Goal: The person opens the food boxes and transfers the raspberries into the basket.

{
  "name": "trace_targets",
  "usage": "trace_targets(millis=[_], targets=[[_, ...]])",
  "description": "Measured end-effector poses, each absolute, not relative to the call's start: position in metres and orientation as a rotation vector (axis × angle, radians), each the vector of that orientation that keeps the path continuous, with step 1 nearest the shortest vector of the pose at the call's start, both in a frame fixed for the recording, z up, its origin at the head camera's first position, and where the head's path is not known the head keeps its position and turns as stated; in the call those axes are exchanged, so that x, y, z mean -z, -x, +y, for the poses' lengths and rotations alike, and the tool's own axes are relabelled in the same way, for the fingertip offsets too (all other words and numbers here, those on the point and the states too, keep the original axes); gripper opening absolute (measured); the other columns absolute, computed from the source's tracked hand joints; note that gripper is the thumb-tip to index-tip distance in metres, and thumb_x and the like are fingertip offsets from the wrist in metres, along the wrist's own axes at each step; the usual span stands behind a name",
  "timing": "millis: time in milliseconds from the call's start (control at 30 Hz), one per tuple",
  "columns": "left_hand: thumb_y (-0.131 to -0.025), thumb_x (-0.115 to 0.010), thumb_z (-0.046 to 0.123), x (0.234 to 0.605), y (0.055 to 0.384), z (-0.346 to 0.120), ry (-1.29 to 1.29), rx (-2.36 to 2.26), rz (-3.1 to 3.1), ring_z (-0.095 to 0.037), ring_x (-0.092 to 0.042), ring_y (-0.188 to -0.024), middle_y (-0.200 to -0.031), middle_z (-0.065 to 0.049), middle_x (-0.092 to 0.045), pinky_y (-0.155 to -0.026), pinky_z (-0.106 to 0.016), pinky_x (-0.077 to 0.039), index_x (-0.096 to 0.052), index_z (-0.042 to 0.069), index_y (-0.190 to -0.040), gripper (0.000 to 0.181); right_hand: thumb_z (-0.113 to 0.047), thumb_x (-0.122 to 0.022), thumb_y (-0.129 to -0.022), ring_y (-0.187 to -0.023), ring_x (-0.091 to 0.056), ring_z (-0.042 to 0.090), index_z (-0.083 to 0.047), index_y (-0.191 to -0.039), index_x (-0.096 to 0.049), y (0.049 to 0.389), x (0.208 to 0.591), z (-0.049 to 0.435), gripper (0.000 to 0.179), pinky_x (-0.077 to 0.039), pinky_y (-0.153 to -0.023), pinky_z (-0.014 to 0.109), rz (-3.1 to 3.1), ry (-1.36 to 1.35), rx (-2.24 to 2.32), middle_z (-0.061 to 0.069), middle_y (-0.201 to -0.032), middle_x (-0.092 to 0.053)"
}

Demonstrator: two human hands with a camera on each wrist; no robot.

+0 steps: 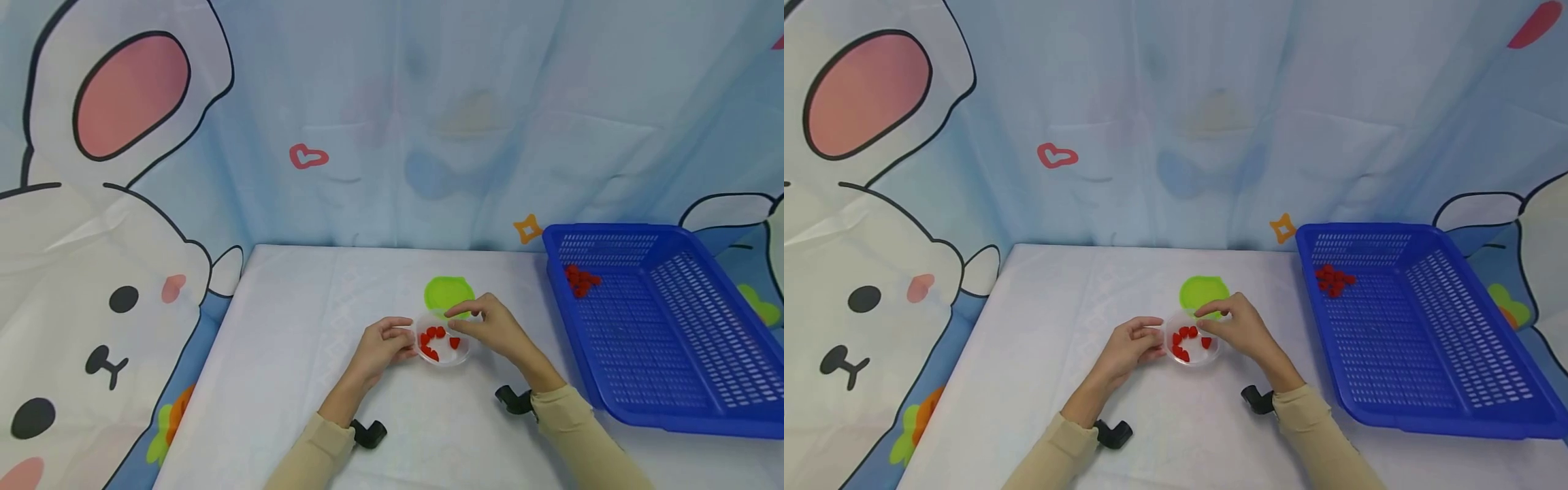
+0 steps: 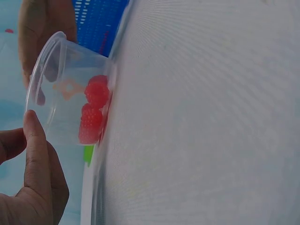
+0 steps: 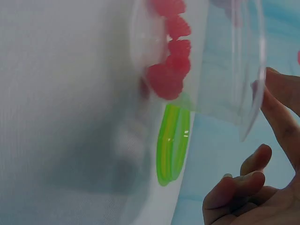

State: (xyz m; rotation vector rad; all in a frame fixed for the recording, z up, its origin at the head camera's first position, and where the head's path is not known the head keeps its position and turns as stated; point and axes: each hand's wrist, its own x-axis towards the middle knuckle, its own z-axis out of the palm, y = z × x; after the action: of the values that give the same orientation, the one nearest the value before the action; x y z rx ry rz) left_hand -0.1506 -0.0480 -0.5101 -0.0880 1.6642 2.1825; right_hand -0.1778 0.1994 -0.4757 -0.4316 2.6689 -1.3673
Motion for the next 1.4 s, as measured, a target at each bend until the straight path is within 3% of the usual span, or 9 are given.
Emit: trace_targets(millis=[167,333,533,800,1100,1400], targets=[[-0.094,-0.067,0.000,0.510,0.150,-0.049,0.094,-2.179,1.675,-0.018,-0.069,-0.078,-0.097,-0.012,-0.067,-0.078,-0.034,-0.061,-0.062,-0.003,-0.125,0.031,-0.005,-0.078,-0.084,-0.087,-0.046,0.033,-0.009,-0.095,-0.082,0.179,0.480,0.195,0.012,-0.040,-0.070,0.037,2.679,0.559,1.255,0.006,-0.085,-0.059],[-0.095,-0.067,0.000,0.509,0.150,-0.050,0.093,-2.179,1.681,-0.019,-0.069,-0.078,-0.097,-0.012,-0.067,-0.078,-0.034,-0.061,-0.061,-0.003,-0.125,0.031,-0.002,-0.081,-0.080,-0.079,-0.049,0.025,-0.007,-0.092,-0.081,0.185,0.483,0.192,0.013,-0.040,-0.066,0.031,2.702,0.703,1.082,-0.002,-0.071,-0.063],[-0.094,-0.067,-0.001,0.508,0.151,-0.049,0.082,-2.185,1.673,-0.019,-0.069,-0.078,-0.098,-0.012,-0.066,-0.079,-0.035,-0.061,-0.062,-0.003,-0.125,0.031,-0.016,-0.086,-0.077,-0.083,-0.042,0.025,-0.018,-0.087,-0.081,0.181,0.477,0.186,0.011,-0.035,-0.065,0.034,2.862,0.550,0.684,0.004,-0.086,-0.049],[-0.094,-0.067,-0.002,0.508,0.151,-0.048,0.092,-2.191,1.666,-0.019,-0.069,-0.078,-0.096,-0.012,-0.066,-0.078,-0.034,-0.061,-0.062,-0.003,-0.124,0.030,-0.016,-0.087,-0.075,-0.091,-0.044,0.031,-0.018,-0.080,-0.080,0.178,0.466,0.176,0.009,-0.044,-0.071,0.041,2.909,0.490,0.373,0.010,-0.092,-0.050],[-0.094,-0.067,-0.002,0.508,0.150,-0.048,0.104,-2.183,1.666,-0.019,-0.069,-0.077,-0.097,-0.012,-0.066,-0.077,-0.034,-0.062,-0.062,-0.003,-0.124,0.030,-0.015,-0.086,-0.077,-0.091,-0.046,0.030,-0.020,-0.077,-0.079,0.179,0.469,0.178,0.008,-0.045,-0.069,0.038,2.817,0.465,0.532,0.010,-0.097,-0.055],[-0.094,-0.067,-0.001,0.509,0.152,-0.048,0.095,-2.180,1.666,-0.018,-0.069,-0.076,-0.096,-0.011,-0.067,-0.077,-0.034,-0.061,-0.062,-0.004,-0.124,0.031,-0.011,-0.087,-0.077,-0.078,-0.049,0.017,-0.016,-0.079,-0.081,0.185,0.482,0.189,0.008,-0.042,-0.065,0.030,2.744,0.727,0.872,-0.010,-0.074,-0.065]])
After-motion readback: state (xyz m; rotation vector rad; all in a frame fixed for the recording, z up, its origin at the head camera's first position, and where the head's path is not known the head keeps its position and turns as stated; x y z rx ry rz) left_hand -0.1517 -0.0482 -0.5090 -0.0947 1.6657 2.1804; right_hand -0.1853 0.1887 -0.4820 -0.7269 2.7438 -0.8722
